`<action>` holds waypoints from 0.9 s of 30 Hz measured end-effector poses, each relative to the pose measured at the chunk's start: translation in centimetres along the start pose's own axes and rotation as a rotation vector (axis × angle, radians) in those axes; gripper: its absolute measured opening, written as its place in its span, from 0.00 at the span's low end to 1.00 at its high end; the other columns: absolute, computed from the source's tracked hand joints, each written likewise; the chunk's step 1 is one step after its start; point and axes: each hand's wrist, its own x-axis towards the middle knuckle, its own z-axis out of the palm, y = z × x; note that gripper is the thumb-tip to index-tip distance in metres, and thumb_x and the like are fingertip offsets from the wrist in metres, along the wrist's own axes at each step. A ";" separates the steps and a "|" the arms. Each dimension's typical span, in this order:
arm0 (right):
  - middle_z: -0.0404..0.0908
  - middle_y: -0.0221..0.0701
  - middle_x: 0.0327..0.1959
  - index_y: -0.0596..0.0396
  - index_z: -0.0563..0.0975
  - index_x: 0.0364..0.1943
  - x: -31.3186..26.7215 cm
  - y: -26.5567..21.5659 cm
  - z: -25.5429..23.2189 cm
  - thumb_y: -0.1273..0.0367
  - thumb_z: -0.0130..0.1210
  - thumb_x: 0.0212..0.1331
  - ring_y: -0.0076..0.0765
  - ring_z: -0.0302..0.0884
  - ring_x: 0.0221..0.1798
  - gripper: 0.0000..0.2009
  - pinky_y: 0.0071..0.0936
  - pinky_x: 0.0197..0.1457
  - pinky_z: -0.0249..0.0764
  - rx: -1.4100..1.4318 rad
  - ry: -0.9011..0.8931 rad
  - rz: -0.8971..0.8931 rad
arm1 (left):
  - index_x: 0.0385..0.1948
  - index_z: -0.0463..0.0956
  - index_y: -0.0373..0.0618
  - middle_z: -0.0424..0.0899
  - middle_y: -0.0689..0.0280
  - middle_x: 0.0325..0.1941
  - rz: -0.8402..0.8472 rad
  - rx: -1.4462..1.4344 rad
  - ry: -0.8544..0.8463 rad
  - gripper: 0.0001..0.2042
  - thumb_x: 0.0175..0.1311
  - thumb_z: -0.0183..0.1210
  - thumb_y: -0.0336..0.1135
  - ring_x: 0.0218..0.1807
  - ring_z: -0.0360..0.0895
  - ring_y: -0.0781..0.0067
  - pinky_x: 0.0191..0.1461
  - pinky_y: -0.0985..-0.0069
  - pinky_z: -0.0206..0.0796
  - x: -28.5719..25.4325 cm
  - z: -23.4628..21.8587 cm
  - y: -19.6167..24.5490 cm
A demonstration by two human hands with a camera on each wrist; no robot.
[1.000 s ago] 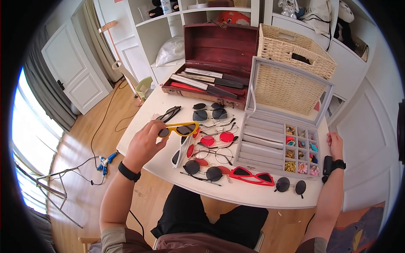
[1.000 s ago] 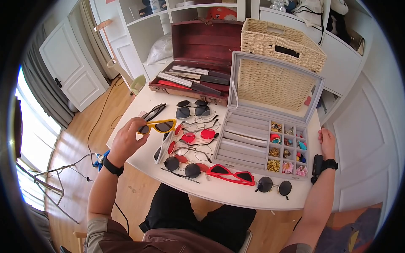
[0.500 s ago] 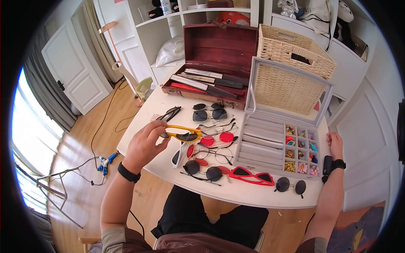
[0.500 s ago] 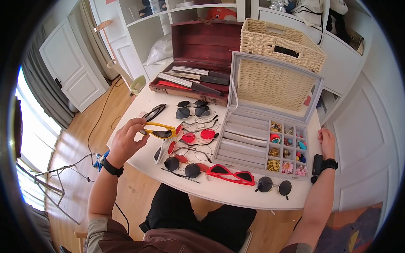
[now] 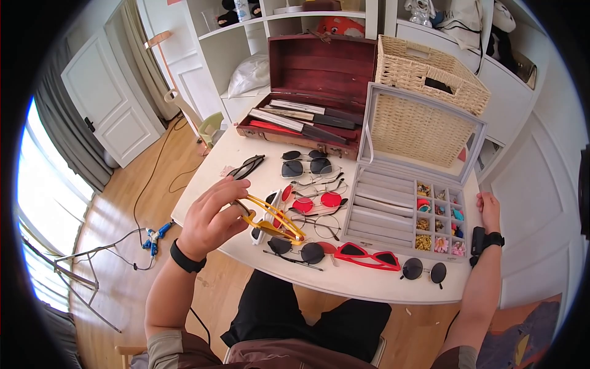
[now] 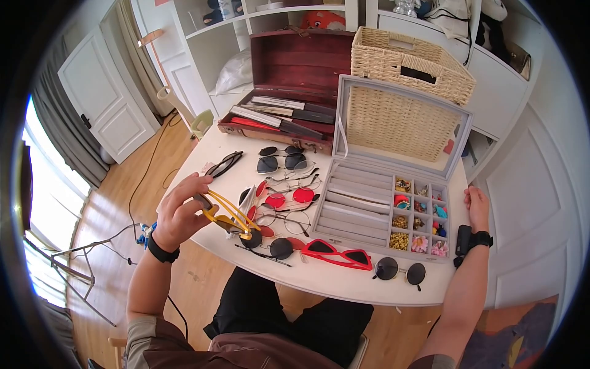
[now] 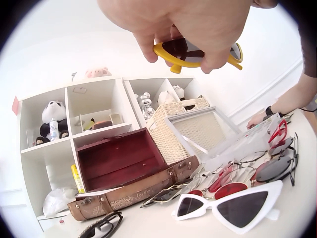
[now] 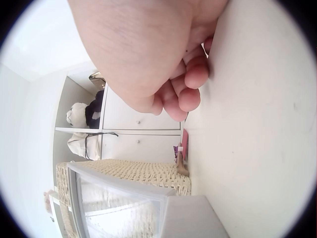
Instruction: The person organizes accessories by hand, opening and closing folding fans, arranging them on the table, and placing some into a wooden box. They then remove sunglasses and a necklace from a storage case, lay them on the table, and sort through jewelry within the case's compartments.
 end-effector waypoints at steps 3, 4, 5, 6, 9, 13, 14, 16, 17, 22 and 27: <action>0.72 0.20 0.22 0.55 0.80 0.33 -0.2 -0.3 0.0 0.59 0.49 0.74 0.15 0.63 0.25 0.16 0.17 0.31 0.59 -0.012 0.004 0.004 | 0.36 0.70 0.46 0.82 0.61 0.51 -0.067 -0.015 0.013 0.19 0.46 0.72 0.24 0.50 0.85 0.57 0.52 0.65 0.81 -0.1 0.3 -0.1; 0.72 0.20 0.22 0.55 0.80 0.33 -0.3 -0.3 0.0 0.59 0.49 0.74 0.15 0.63 0.25 0.16 0.17 0.31 0.59 -0.018 0.006 0.004 | 0.38 0.69 0.46 0.81 0.61 0.50 -0.178 0.004 -0.058 0.21 0.46 0.73 0.24 0.50 0.85 0.58 0.49 0.66 0.80 -0.4 0.6 -0.4; 0.72 0.20 0.22 0.55 0.80 0.33 -0.3 -0.3 0.1 0.59 0.49 0.74 0.15 0.63 0.25 0.16 0.17 0.31 0.59 -0.017 0.005 0.004 | 0.40 0.69 0.46 0.81 0.61 0.49 -0.289 0.025 -0.128 0.23 0.47 0.74 0.24 0.49 0.85 0.59 0.47 0.68 0.80 -0.7 0.8 -0.8; 0.72 0.20 0.22 0.55 0.80 0.33 -0.2 -0.3 0.2 0.59 0.49 0.74 0.15 0.63 0.25 0.16 0.17 0.31 0.59 -0.020 0.005 -0.004 | 0.42 0.71 0.44 0.82 0.62 0.49 -0.395 -0.030 -0.154 0.20 0.50 0.72 0.25 0.46 0.84 0.61 0.46 0.71 0.78 -1.3 1.2 -1.3; 0.72 0.20 0.22 0.55 0.80 0.33 -0.5 -0.8 0.3 0.60 0.49 0.73 0.15 0.63 0.25 0.16 0.17 0.31 0.59 -0.022 0.016 -0.002 | 0.43 0.72 0.44 0.82 0.63 0.48 -0.656 -0.030 -0.248 0.18 0.54 0.71 0.29 0.41 0.85 0.61 0.44 0.69 0.78 -3.1 2.1 -2.5; 0.72 0.20 0.22 0.55 0.80 0.33 -0.7 -1.1 0.3 0.60 0.49 0.73 0.15 0.63 0.25 0.16 0.17 0.31 0.60 -0.025 0.002 0.012 | 0.46 0.72 0.43 0.83 0.60 0.46 -0.817 0.007 -0.355 0.18 0.57 0.69 0.35 0.43 0.84 0.53 0.46 0.64 0.76 -4.4 2.9 -3.5; 0.72 0.20 0.22 0.55 0.80 0.33 -0.6 -1.1 0.4 0.60 0.49 0.73 0.15 0.63 0.25 0.16 0.17 0.31 0.60 -0.024 0.000 0.012 | 0.46 0.72 0.43 0.83 0.60 0.46 -0.819 0.009 -0.354 0.18 0.57 0.69 0.35 0.43 0.84 0.53 0.46 0.64 0.76 -4.6 3.0 -3.7; 0.72 0.20 0.22 0.55 0.80 0.32 -0.6 -1.1 0.4 0.60 0.49 0.73 0.15 0.63 0.26 0.16 0.17 0.31 0.60 -0.013 -0.001 0.010 | 0.46 0.73 0.43 0.83 0.59 0.45 -0.848 0.059 -0.414 0.17 0.59 0.67 0.37 0.43 0.83 0.51 0.46 0.61 0.76 -4.8 3.4 -4.1; 0.72 0.20 0.22 0.55 0.80 0.32 -0.7 -1.2 0.4 0.60 0.49 0.73 0.15 0.63 0.26 0.16 0.17 0.31 0.60 -0.014 0.001 0.010 | 0.46 0.73 0.43 0.83 0.59 0.45 -0.847 0.058 -0.413 0.17 0.59 0.67 0.37 0.43 0.83 0.51 0.46 0.61 0.76 -5.0 3.7 -4.3; 0.72 0.19 0.22 0.55 0.80 0.32 -0.6 -1.1 0.3 0.60 0.50 0.73 0.15 0.63 0.26 0.16 0.17 0.31 0.60 -0.033 0.004 0.012 | 0.45 0.73 0.44 0.83 0.59 0.44 -0.850 0.077 -0.491 0.18 0.56 0.68 0.40 0.44 0.82 0.51 0.47 0.61 0.75 -5.4 4.5 -4.9; 0.72 0.19 0.22 0.54 0.80 0.32 -0.6 -0.9 0.3 0.59 0.49 0.74 0.15 0.63 0.26 0.16 0.17 0.32 0.60 -0.018 -0.002 0.015 | 0.42 0.75 0.45 0.83 0.60 0.43 -0.807 0.108 -0.520 0.17 0.55 0.68 0.41 0.48 0.81 0.55 0.49 0.61 0.75 -5.4 4.8 -5.1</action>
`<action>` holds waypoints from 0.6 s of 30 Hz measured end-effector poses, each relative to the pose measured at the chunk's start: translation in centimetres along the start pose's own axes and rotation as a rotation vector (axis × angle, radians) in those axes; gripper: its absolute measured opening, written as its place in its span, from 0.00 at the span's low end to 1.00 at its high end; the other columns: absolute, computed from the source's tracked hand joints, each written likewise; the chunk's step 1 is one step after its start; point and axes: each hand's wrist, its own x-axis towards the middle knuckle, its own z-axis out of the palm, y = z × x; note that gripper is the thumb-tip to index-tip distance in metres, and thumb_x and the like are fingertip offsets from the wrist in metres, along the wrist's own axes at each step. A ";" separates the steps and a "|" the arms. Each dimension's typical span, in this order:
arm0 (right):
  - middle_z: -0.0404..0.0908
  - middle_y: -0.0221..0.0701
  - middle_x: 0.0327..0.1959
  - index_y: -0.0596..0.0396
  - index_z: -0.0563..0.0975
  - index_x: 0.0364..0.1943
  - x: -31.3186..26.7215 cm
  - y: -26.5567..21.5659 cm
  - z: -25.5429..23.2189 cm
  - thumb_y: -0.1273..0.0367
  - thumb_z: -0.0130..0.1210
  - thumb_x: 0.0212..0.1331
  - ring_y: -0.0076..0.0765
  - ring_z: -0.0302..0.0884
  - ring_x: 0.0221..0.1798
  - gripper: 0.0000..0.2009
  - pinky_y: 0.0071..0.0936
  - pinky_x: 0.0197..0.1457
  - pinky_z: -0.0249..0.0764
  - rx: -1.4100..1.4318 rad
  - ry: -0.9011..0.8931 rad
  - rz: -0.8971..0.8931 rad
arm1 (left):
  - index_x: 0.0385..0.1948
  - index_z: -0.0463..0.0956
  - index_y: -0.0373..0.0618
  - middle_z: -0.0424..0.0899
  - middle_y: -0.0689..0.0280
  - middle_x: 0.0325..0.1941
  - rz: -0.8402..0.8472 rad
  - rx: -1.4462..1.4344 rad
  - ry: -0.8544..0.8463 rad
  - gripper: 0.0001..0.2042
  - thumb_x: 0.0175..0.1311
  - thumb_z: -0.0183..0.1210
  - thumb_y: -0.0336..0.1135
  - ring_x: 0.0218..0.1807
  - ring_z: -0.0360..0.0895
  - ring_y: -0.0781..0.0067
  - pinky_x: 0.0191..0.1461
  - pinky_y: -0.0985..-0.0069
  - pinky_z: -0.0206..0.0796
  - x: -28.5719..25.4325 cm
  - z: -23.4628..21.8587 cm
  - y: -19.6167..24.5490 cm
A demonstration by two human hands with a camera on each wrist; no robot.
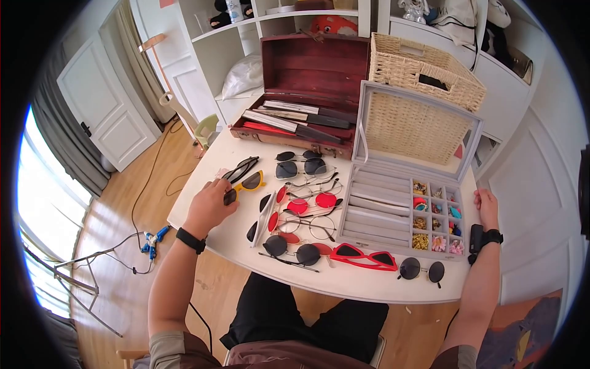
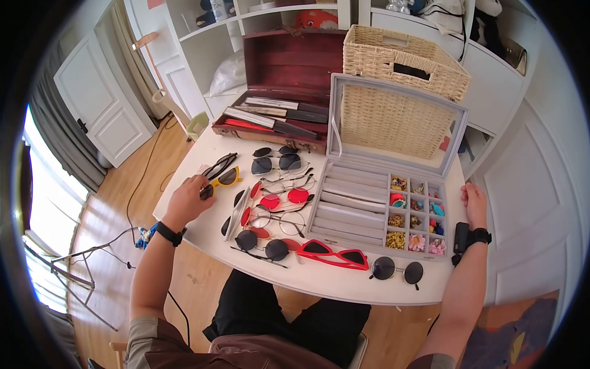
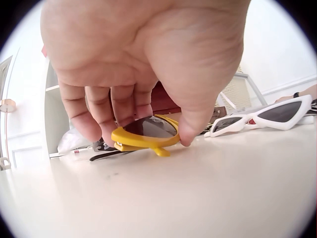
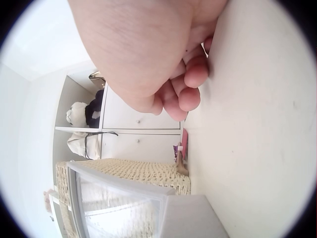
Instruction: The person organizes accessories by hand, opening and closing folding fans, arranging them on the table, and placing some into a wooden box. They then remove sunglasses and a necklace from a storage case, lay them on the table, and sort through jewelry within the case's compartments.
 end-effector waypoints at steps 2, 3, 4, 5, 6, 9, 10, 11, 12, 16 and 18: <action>0.72 0.19 0.22 0.54 0.80 0.32 0.0 -0.1 0.0 0.59 0.49 0.74 0.15 0.63 0.26 0.16 0.17 0.32 0.60 0.003 0.004 -0.005 | 0.42 0.76 0.45 0.83 0.60 0.43 0.003 0.007 -0.015 0.16 0.55 0.68 0.41 0.49 0.80 0.55 0.50 0.61 0.75 0.1 -0.3 0.2; 0.72 0.19 0.22 0.54 0.80 0.32 0.0 -0.1 0.0 0.59 0.49 0.74 0.15 0.63 0.26 0.16 0.17 0.32 0.60 -0.006 0.005 -0.002 | 0.43 0.77 0.45 0.83 0.59 0.43 -0.010 0.017 -0.040 0.17 0.55 0.68 0.41 0.50 0.80 0.55 0.50 0.60 0.74 0.1 -0.5 0.4; 0.72 0.19 0.22 0.54 0.80 0.32 -0.1 -0.1 0.0 0.59 0.49 0.74 0.15 0.63 0.26 0.16 0.17 0.32 0.60 -0.014 0.005 0.001 | 0.44 0.78 0.45 0.83 0.59 0.43 -0.024 0.027 -0.065 0.18 0.55 0.68 0.42 0.50 0.80 0.54 0.51 0.60 0.74 0.2 -0.6 0.6; 0.72 0.19 0.22 0.54 0.80 0.32 -0.1 -0.2 0.0 0.59 0.49 0.74 0.15 0.63 0.26 0.16 0.17 0.32 0.60 -0.014 0.005 0.002 | 0.44 0.78 0.45 0.83 0.59 0.43 -0.023 0.027 -0.066 0.18 0.55 0.68 0.42 0.50 0.80 0.54 0.51 0.60 0.74 0.3 -0.6 0.7; 0.72 0.19 0.22 0.54 0.80 0.32 -0.1 -0.2 0.0 0.59 0.49 0.73 0.15 0.63 0.26 0.16 0.17 0.32 0.60 -0.018 0.008 -0.001 | 0.46 0.79 0.44 0.83 0.58 0.43 0.063 0.011 0.029 0.18 0.57 0.67 0.41 0.50 0.79 0.54 0.52 0.60 0.74 0.5 -0.6 0.8; 0.72 0.20 0.23 0.55 0.80 0.33 0.2 0.5 -0.2 0.60 0.49 0.73 0.15 0.64 0.26 0.16 0.17 0.31 0.60 -0.021 0.012 -0.004 | 0.47 0.80 0.43 0.82 0.58 0.43 0.171 -0.018 0.102 0.16 0.61 0.64 0.40 0.50 0.79 0.54 0.54 0.61 0.73 1.9 -0.7 1.8; 0.73 0.20 0.23 0.56 0.81 0.34 0.5 0.6 -0.1 0.60 0.49 0.73 0.15 0.64 0.26 0.16 0.16 0.31 0.60 -0.020 0.012 -0.009 | 0.46 0.81 0.42 0.83 0.58 0.44 0.191 -0.033 0.084 0.14 0.64 0.62 0.39 0.50 0.78 0.54 0.55 0.61 0.73 2.4 -0.9 2.0; 0.73 0.20 0.23 0.56 0.81 0.34 0.5 0.4 0.1 0.60 0.49 0.73 0.15 0.64 0.26 0.16 0.16 0.31 0.60 -0.021 0.008 -0.012 | 0.46 0.81 0.42 0.83 0.58 0.44 0.186 -0.033 0.086 0.14 0.64 0.62 0.39 0.50 0.78 0.54 0.55 0.61 0.73 3.0 -0.6 1.9; 0.72 0.20 0.23 0.55 0.80 0.33 0.3 0.3 0.2 0.60 0.49 0.73 0.15 0.64 0.26 0.16 0.17 0.31 0.60 -0.017 0.021 -0.006 | 0.44 0.82 0.42 0.83 0.58 0.44 0.173 -0.004 0.051 0.12 0.67 0.59 0.38 0.50 0.78 0.53 0.55 0.61 0.72 3.8 0.1 1.8; 0.72 0.19 0.23 0.54 0.80 0.32 -0.5 -0.5 0.1 0.60 0.50 0.73 0.15 0.64 0.26 0.15 0.18 0.32 0.60 -0.009 0.018 0.000 | 0.41 0.84 0.43 0.83 0.58 0.44 0.111 0.033 -0.048 0.11 0.70 0.54 0.37 0.51 0.78 0.53 0.56 0.61 0.72 5.5 1.3 1.9; 0.72 0.19 0.23 0.54 0.80 0.32 -0.6 -0.7 0.1 0.60 0.50 0.73 0.15 0.63 0.26 0.15 0.18 0.31 0.60 -0.005 0.021 0.002 | 0.41 0.84 0.44 0.83 0.58 0.44 0.123 0.009 -0.063 0.11 0.69 0.54 0.36 0.51 0.78 0.52 0.57 0.61 0.71 5.7 1.5 1.9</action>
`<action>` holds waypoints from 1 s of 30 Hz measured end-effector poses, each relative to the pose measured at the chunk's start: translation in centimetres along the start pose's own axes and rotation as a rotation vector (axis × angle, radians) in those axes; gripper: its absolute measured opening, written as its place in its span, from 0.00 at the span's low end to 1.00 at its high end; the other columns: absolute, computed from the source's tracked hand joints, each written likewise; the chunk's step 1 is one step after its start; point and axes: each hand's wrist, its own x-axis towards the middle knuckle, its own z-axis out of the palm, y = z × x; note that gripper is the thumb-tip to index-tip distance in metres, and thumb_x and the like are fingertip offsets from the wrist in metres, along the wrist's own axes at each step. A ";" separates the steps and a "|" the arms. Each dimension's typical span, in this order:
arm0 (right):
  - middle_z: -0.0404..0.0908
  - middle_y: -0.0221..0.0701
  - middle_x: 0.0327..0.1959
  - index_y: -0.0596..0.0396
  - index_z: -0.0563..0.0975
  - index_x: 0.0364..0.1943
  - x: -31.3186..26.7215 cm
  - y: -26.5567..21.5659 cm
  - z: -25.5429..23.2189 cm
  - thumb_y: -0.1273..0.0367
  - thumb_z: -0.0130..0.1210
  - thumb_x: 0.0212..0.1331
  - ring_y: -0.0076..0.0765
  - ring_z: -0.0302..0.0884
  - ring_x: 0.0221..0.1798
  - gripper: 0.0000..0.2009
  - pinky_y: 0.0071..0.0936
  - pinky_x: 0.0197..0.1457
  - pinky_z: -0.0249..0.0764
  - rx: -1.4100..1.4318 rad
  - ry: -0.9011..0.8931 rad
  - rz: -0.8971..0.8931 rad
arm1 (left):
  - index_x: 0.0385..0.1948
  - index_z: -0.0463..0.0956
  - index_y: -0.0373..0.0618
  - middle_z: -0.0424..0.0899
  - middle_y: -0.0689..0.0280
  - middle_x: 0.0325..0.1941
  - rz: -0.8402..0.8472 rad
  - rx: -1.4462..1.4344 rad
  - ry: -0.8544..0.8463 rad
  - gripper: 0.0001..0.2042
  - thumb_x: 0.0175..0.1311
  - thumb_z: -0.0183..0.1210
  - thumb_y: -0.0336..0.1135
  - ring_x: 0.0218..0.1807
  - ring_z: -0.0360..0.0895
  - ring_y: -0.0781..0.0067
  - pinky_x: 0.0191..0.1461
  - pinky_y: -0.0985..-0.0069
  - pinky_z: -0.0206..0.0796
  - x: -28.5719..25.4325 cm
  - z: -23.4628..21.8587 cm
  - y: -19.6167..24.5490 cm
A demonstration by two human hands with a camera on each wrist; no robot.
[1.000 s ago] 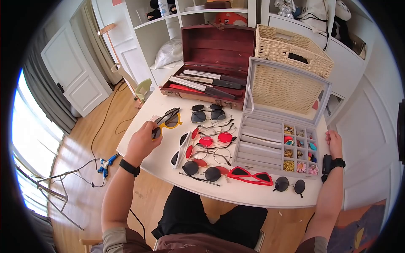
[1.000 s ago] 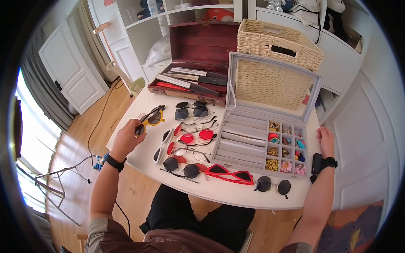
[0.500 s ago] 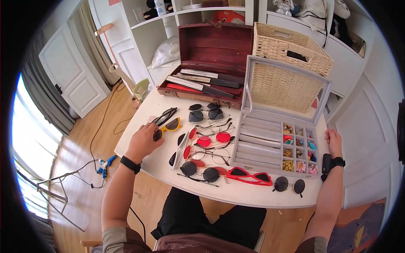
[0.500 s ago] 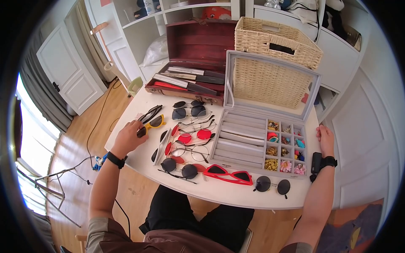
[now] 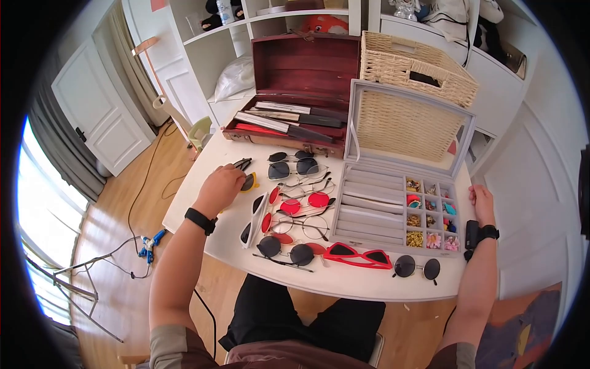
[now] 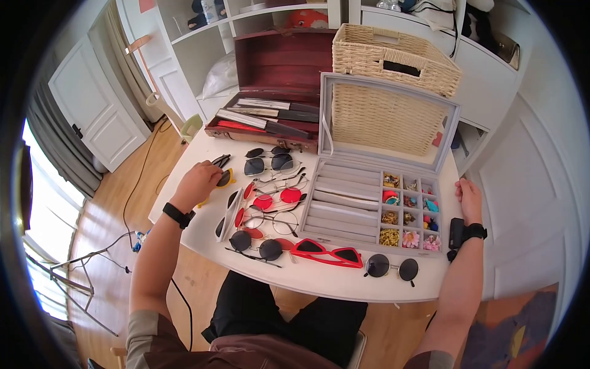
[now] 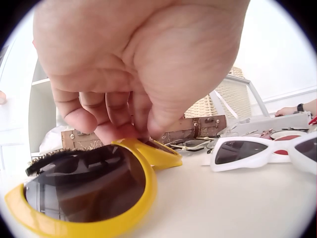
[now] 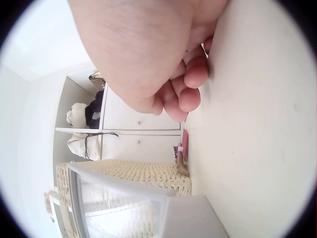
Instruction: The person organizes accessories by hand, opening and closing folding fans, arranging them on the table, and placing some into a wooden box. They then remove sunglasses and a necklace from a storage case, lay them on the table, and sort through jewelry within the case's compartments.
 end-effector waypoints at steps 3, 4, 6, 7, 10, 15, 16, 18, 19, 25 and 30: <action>0.72 0.19 0.22 0.54 0.80 0.32 0.4 0.4 0.1 0.60 0.50 0.73 0.15 0.63 0.26 0.15 0.17 0.31 0.59 0.008 -0.012 0.003 | 0.40 0.84 0.42 0.83 0.57 0.43 -0.010 -0.057 0.005 0.09 0.67 0.55 0.34 0.50 0.78 0.51 0.56 0.61 0.71 -0.1 0.2 0.0; 0.72 0.19 0.22 0.54 0.80 0.32 0.4 0.4 0.2 0.60 0.50 0.73 0.15 0.62 0.26 0.15 0.17 0.31 0.59 0.012 -0.014 0.006 | 0.39 0.84 0.41 0.83 0.56 0.42 -0.022 -0.091 0.023 0.09 0.66 0.57 0.33 0.50 0.78 0.50 0.56 0.61 0.71 -0.2 0.3 0.0; 0.72 0.19 0.22 0.54 0.80 0.32 0.4 0.4 0.2 0.60 0.50 0.73 0.15 0.62 0.25 0.15 0.17 0.31 0.58 0.008 -0.015 0.009 | 0.39 0.84 0.40 0.83 0.56 0.42 -0.026 -0.108 0.026 0.09 0.65 0.58 0.33 0.50 0.78 0.50 0.55 0.61 0.71 -0.2 0.6 -0.2; 0.72 0.19 0.22 0.54 0.80 0.32 0.4 0.3 0.1 0.60 0.50 0.73 0.15 0.62 0.25 0.15 0.17 0.31 0.58 0.006 -0.014 0.009 | 0.39 0.84 0.40 0.83 0.56 0.41 -0.027 -0.123 0.032 0.08 0.65 0.58 0.32 0.50 0.78 0.50 0.55 0.61 0.71 -0.1 0.7 -0.3; 0.72 0.19 0.22 0.54 0.80 0.32 0.3 0.2 0.1 0.60 0.50 0.73 0.14 0.62 0.25 0.15 0.17 0.31 0.58 0.000 -0.014 0.002 | 0.37 0.84 0.41 0.84 0.55 0.41 -0.042 -0.160 0.034 0.09 0.65 0.56 0.33 0.50 0.78 0.49 0.56 0.60 0.71 0.2 0.8 -0.6; 0.72 0.19 0.22 0.54 0.81 0.32 0.5 0.5 0.1 0.60 0.50 0.73 0.14 0.62 0.25 0.15 0.17 0.31 0.58 -0.001 -0.013 -0.002 | 0.37 0.84 0.40 0.84 0.54 0.41 -0.053 -0.182 0.055 0.09 0.66 0.56 0.33 0.49 0.79 0.49 0.56 0.60 0.71 0.5 1.2 -1.1; 0.72 0.19 0.22 0.54 0.81 0.32 0.5 0.5 0.1 0.60 0.50 0.73 0.14 0.62 0.25 0.15 0.17 0.31 0.58 0.001 -0.011 -0.002 | 0.36 0.84 0.39 0.84 0.54 0.40 -0.060 -0.179 0.075 0.09 0.66 0.56 0.33 0.48 0.79 0.48 0.56 0.60 0.71 0.6 1.2 -1.2; 0.72 0.19 0.22 0.54 0.81 0.32 0.5 0.5 0.1 0.60 0.50 0.73 0.14 0.62 0.25 0.15 0.17 0.31 0.58 0.001 -0.008 -0.001 | 0.37 0.83 0.40 0.84 0.54 0.41 -0.085 -0.188 0.070 0.09 0.65 0.57 0.33 0.49 0.79 0.49 0.56 0.60 0.71 0.6 1.2 -1.1; 0.72 0.19 0.22 0.54 0.81 0.32 0.4 0.5 0.1 0.60 0.50 0.73 0.14 0.62 0.25 0.15 0.17 0.31 0.58 0.002 -0.005 0.001 | 0.38 0.83 0.40 0.83 0.54 0.41 -0.110 -0.197 0.065 0.08 0.65 0.58 0.33 0.49 0.79 0.50 0.56 0.60 0.71 0.6 1.2 -1.1; 0.72 0.19 0.22 0.55 0.81 0.33 0.2 0.1 0.1 0.59 0.50 0.73 0.14 0.62 0.25 0.16 0.16 0.31 0.59 -0.004 -0.013 -0.005 | 0.43 0.81 0.43 0.82 0.60 0.42 0.045 -0.218 0.224 0.10 0.63 0.62 0.33 0.49 0.78 0.55 0.55 0.60 0.71 0.4 -0.7 1.7; 0.72 0.19 0.22 0.54 0.81 0.32 0.3 0.3 0.2 0.59 0.50 0.73 0.14 0.63 0.26 0.16 0.16 0.31 0.59 -0.001 -0.004 0.005 | 0.43 0.82 0.47 0.80 0.64 0.39 0.206 -0.141 0.099 0.10 0.63 0.64 0.36 0.48 0.78 0.58 0.55 0.64 0.70 0.3 -2.1 6.5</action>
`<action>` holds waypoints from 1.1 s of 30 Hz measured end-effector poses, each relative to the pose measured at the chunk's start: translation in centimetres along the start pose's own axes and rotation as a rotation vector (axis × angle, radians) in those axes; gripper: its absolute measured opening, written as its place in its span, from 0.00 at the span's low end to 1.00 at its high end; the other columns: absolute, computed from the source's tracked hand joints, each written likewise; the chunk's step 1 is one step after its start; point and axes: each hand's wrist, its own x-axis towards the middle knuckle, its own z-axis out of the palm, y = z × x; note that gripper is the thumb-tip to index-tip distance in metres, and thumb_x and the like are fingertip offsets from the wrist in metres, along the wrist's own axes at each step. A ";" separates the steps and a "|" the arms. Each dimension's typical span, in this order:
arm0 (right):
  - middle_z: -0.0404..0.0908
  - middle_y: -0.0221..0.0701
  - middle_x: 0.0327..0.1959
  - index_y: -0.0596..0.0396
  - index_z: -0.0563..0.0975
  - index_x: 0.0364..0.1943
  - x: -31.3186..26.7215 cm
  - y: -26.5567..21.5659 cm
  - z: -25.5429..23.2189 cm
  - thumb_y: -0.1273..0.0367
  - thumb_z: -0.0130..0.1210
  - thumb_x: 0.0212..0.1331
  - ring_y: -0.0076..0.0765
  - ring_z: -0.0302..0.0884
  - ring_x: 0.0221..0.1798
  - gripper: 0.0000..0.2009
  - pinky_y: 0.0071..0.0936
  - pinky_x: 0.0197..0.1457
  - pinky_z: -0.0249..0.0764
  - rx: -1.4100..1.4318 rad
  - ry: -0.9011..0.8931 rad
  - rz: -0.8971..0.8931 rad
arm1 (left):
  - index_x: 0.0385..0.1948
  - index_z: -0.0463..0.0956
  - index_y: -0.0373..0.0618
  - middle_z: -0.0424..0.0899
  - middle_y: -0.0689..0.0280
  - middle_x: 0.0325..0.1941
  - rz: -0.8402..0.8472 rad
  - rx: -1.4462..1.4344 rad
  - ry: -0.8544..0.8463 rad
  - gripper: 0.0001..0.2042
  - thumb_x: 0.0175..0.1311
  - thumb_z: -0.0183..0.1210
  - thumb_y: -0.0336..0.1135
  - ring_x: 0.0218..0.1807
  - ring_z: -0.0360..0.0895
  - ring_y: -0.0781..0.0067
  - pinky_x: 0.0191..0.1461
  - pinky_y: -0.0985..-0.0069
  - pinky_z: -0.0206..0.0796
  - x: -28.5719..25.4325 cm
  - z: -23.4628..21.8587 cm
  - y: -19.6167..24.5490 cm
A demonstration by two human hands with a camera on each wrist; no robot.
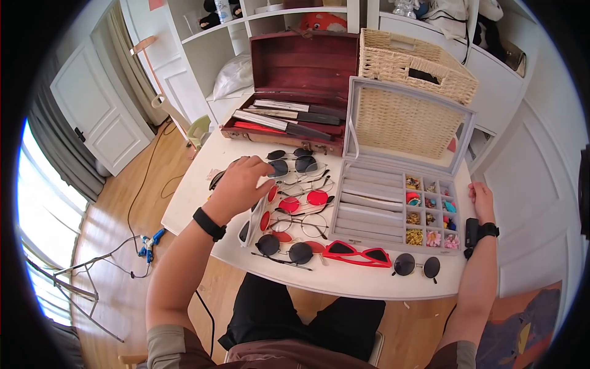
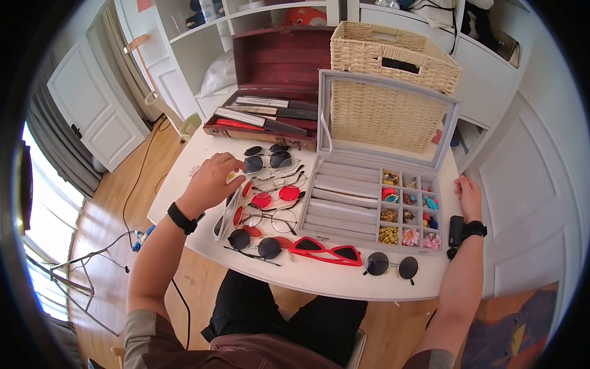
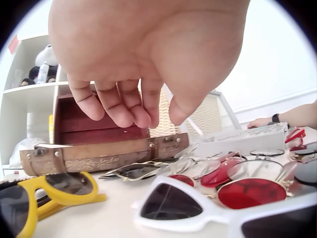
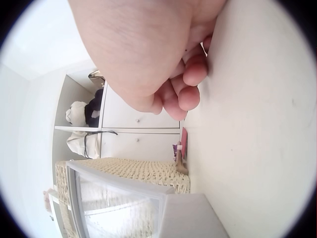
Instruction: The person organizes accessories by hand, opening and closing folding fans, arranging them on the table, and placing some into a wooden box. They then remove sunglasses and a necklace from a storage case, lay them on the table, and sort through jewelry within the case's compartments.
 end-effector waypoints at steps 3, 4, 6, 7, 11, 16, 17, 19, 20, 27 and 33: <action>0.72 0.19 0.23 0.54 0.81 0.32 -0.1 -0.1 -0.1 0.59 0.50 0.73 0.14 0.63 0.26 0.16 0.16 0.31 0.59 -0.010 -0.001 -0.004 | 0.44 0.82 0.48 0.79 0.64 0.44 0.173 0.061 -0.049 0.12 0.62 0.64 0.39 0.52 0.76 0.60 0.57 0.61 0.70 1.0 1.7 0.6; 0.73 0.19 0.23 0.55 0.81 0.32 0.0 -0.1 -0.1 0.60 0.50 0.73 0.14 0.63 0.26 0.16 0.17 0.31 0.60 -0.014 -0.002 -0.005 | 0.44 0.82 0.48 0.79 0.64 0.44 0.175 0.061 -0.046 0.12 0.62 0.64 0.39 0.52 0.76 0.60 0.57 0.61 0.70 1.4 2.1 0.8; 0.73 0.19 0.23 0.55 0.81 0.32 0.0 0.1 0.0 0.60 0.50 0.73 0.14 0.64 0.26 0.16 0.16 0.31 0.60 -0.010 0.004 -0.010 | 0.47 0.82 0.47 0.80 0.63 0.46 0.199 0.104 -0.106 0.14 0.63 0.63 0.39 0.55 0.76 0.58 0.58 0.60 0.68 2.3 2.7 1.5; 0.73 0.19 0.23 0.55 0.81 0.33 0.0 0.0 0.0 0.60 0.50 0.73 0.14 0.64 0.26 0.16 0.16 0.31 0.60 -0.006 0.006 -0.013 | 0.47 0.82 0.47 0.80 0.63 0.46 0.203 0.104 -0.105 0.14 0.63 0.63 0.39 0.55 0.76 0.58 0.58 0.60 0.68 2.7 3.1 1.8; 0.73 0.19 0.23 0.55 0.82 0.33 -0.1 -0.1 0.0 0.60 0.51 0.73 0.14 0.65 0.26 0.16 0.17 0.31 0.60 -0.011 0.017 -0.010 | 0.46 0.82 0.48 0.80 0.64 0.47 0.211 0.188 -0.157 0.13 0.63 0.63 0.40 0.55 0.76 0.60 0.59 0.60 0.68 3.8 4.8 2.0; 0.74 0.19 0.22 0.54 0.82 0.32 -0.3 -0.3 0.2 0.60 0.51 0.72 0.15 0.63 0.25 0.15 0.17 0.30 0.59 -0.016 0.020 -0.008 | 0.42 0.83 0.50 0.80 0.65 0.44 0.249 0.270 -0.152 0.11 0.62 0.64 0.42 0.53 0.76 0.62 0.58 0.62 0.68 4.8 5.9 1.9; 0.74 0.19 0.22 0.54 0.82 0.32 -0.3 -0.3 0.2 0.60 0.51 0.72 0.15 0.63 0.25 0.15 0.17 0.30 0.59 -0.015 0.021 -0.007 | 0.40 0.83 0.50 0.81 0.66 0.43 0.234 0.279 -0.158 0.10 0.61 0.64 0.42 0.52 0.77 0.62 0.57 0.62 0.68 5.0 5.9 1.9; 0.74 0.19 0.23 0.54 0.82 0.32 -0.2 -0.3 0.2 0.60 0.52 0.72 0.15 0.63 0.25 0.15 0.17 0.31 0.59 -0.011 0.016 0.005 | 0.38 0.84 0.50 0.81 0.66 0.41 0.222 0.290 -0.163 0.10 0.61 0.65 0.42 0.51 0.77 0.62 0.57 0.62 0.69 5.3 6.1 1.9; 0.74 0.19 0.23 0.54 0.82 0.32 -0.1 -0.2 0.2 0.60 0.52 0.72 0.15 0.63 0.25 0.15 0.17 0.31 0.59 -0.011 0.018 0.005 | 0.36 0.84 0.50 0.81 0.66 0.39 0.214 0.308 -0.182 0.09 0.61 0.64 0.42 0.50 0.78 0.62 0.56 0.62 0.69 5.4 6.2 1.9; 0.74 0.20 0.22 0.54 0.81 0.32 -0.3 -0.4 0.4 0.59 0.51 0.72 0.15 0.63 0.25 0.16 0.18 0.31 0.59 -0.015 0.020 -0.006 | 0.33 0.84 0.48 0.82 0.64 0.39 0.212 0.242 -0.125 0.09 0.62 0.61 0.41 0.49 0.79 0.61 0.54 0.60 0.70 5.4 6.8 1.1; 0.74 0.20 0.21 0.55 0.81 0.32 -0.1 -0.3 0.4 0.59 0.51 0.72 0.15 0.62 0.24 0.16 0.18 0.30 0.57 -0.004 0.013 -0.001 | 0.34 0.84 0.47 0.82 0.65 0.40 0.075 0.165 -0.109 0.08 0.65 0.60 0.39 0.50 0.79 0.60 0.55 0.60 0.70 5.5 4.6 1.8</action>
